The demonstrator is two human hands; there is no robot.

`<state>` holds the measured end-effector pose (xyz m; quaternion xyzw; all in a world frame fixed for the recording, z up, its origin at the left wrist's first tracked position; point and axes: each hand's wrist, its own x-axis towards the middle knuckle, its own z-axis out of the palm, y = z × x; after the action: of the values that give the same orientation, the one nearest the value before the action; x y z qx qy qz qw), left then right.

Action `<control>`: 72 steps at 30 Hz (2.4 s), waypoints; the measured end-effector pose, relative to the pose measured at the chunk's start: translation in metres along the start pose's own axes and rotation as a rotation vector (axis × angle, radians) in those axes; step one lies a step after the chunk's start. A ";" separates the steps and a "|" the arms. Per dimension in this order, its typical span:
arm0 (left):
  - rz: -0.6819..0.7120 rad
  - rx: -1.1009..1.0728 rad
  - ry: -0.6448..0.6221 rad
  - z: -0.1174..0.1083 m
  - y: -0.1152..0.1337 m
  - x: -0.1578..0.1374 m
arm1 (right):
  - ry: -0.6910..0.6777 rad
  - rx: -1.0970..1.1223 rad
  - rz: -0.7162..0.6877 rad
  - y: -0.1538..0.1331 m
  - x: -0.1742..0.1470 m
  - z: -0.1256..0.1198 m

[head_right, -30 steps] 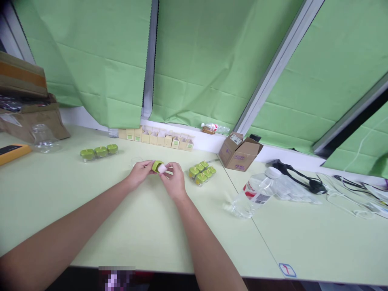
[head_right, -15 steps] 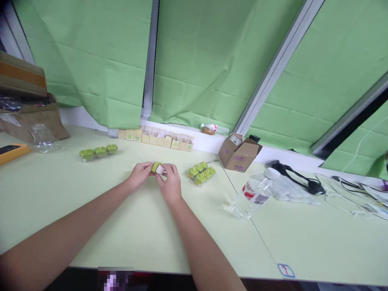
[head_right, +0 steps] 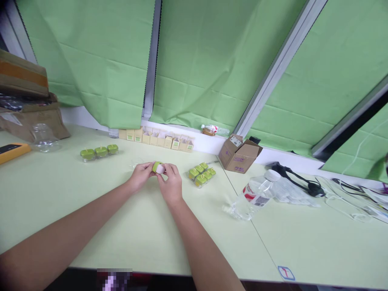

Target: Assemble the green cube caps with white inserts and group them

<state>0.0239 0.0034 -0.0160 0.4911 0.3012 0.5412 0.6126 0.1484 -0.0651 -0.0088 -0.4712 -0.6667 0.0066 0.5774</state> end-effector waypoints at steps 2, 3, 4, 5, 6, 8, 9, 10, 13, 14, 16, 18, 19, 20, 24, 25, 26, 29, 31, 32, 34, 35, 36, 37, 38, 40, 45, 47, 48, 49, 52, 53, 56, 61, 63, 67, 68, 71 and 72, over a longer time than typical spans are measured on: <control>0.000 -0.026 0.017 0.001 0.000 0.000 | 0.016 0.009 0.007 -0.001 0.001 0.001; -0.003 -0.033 0.022 0.001 0.000 0.000 | 0.019 0.011 0.008 -0.001 0.001 0.001; -0.007 -0.036 0.024 0.002 0.001 0.000 | 0.017 0.012 0.007 -0.001 0.001 0.001; -0.009 -0.034 0.023 0.002 0.001 0.000 | 0.012 0.011 0.004 -0.001 0.002 0.001; -0.009 -0.031 0.022 0.002 0.002 0.000 | 0.008 0.010 0.001 -0.001 0.002 0.000; -0.005 -0.024 0.017 0.003 0.002 -0.001 | -0.002 0.003 -0.003 -0.001 0.002 -0.001; -0.002 -0.021 0.014 0.003 0.003 -0.001 | -0.008 -0.002 -0.007 -0.001 0.002 -0.002; 0.001 -0.019 0.011 0.003 0.003 -0.001 | -0.015 -0.009 -0.011 0.000 0.002 -0.003; 0.002 -0.008 -0.004 0.002 0.003 -0.002 | -0.038 -0.033 -0.017 0.000 0.003 -0.005; 0.003 0.000 -0.010 0.001 0.002 -0.001 | -0.045 -0.042 -0.016 -0.001 0.003 -0.005; 0.004 0.011 -0.022 0.000 0.001 -0.001 | -0.050 -0.063 -0.017 -0.001 0.004 -0.005; 0.004 0.012 -0.027 -0.001 -0.001 0.000 | -0.047 -0.085 -0.022 -0.001 0.003 -0.005; 0.004 0.010 -0.026 -0.002 -0.001 0.001 | -0.044 -0.097 -0.027 0.000 0.002 -0.004; 0.003 0.009 -0.026 -0.002 -0.002 0.002 | -0.042 -0.112 -0.035 0.002 0.001 -0.003; -0.008 -0.005 -0.042 -0.004 -0.004 0.004 | -0.015 -0.188 -0.088 0.012 -0.004 0.003; -0.011 -0.015 -0.044 -0.004 -0.004 0.004 | -0.007 -0.199 -0.102 0.014 -0.005 0.004; -0.015 -0.027 -0.045 -0.004 -0.004 0.004 | 0.001 -0.201 -0.108 0.015 -0.006 0.005; -0.045 -0.061 -0.053 -0.005 -0.001 0.003 | -0.005 -0.121 -0.048 0.009 -0.005 0.007; -0.073 -0.087 -0.071 -0.004 0.001 0.002 | -0.005 0.031 0.093 0.003 -0.002 0.006; -0.084 -0.102 -0.089 -0.004 0.002 0.002 | 0.004 0.126 0.184 0.001 0.000 0.005; -0.100 -0.132 -0.137 -0.004 0.005 0.001 | 0.005 0.303 0.359 0.002 0.006 0.001; -0.110 -0.148 -0.155 -0.004 0.006 0.001 | -0.004 0.368 0.430 0.005 0.008 -0.002; -0.124 -0.163 -0.162 -0.005 0.008 0.001 | -0.013 0.403 0.492 0.010 0.010 -0.005; -0.141 -0.175 -0.157 -0.005 0.009 0.002 | -0.018 0.408 0.546 0.015 0.011 -0.008; -0.159 -0.185 -0.145 -0.006 0.010 0.002 | -0.012 0.388 0.594 0.020 0.012 -0.011; -0.186 -0.197 -0.133 -0.006 0.012 0.002 | 0.010 0.339 0.646 0.024 0.013 -0.015; -0.177 -0.190 -0.219 -0.008 0.012 0.001 | -0.102 0.430 0.451 0.014 0.014 -0.015; -0.177 -0.190 -0.210 -0.010 0.010 0.003 | -0.093 0.335 0.462 0.015 0.016 -0.016; -0.181 -0.192 -0.188 -0.011 0.009 0.004 | -0.069 0.271 0.498 0.017 0.017 -0.018; -0.185 -0.193 -0.164 -0.012 0.009 0.005 | -0.043 0.223 0.534 0.020 0.018 -0.020; -0.193 -0.183 -0.164 -0.014 0.009 0.007 | -0.035 0.286 0.563 0.026 0.019 -0.025; -0.192 -0.175 -0.185 -0.014 0.010 0.007 | -0.056 0.349 0.544 0.026 0.019 -0.026; -0.187 -0.164 -0.235 -0.012 0.010 0.005 | -0.132 0.433 0.477 0.028 0.018 -0.024; -0.207 -0.158 -0.208 -0.011 0.008 0.004 | -0.073 0.303 0.649 0.031 0.020 -0.030; -0.206 -0.148 -0.220 -0.011 0.008 0.004 | -0.096 0.439 0.593 0.024 0.022 -0.032; -0.193 -0.152 -0.243 -0.011 0.008 0.004 | -0.200 0.509 0.479 0.017 0.023 -0.030; -0.193 -0.157 -0.231 -0.011 0.008 0.005 | -0.168 0.440 0.525 0.021 0.022 -0.029; -0.197 -0.158 -0.196 -0.012 0.007 0.006 | -0.062 0.340 0.675 0.033 0.020 -0.030; -0.202 -0.149 -0.203 -0.012 0.007 0.006 | -0.072 0.374 0.693 0.034 0.020 -0.030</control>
<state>0.0120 0.0116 -0.0124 0.4637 0.2444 0.4454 0.7258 0.1954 -0.0497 -0.0023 -0.5546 -0.4752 0.3388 0.5931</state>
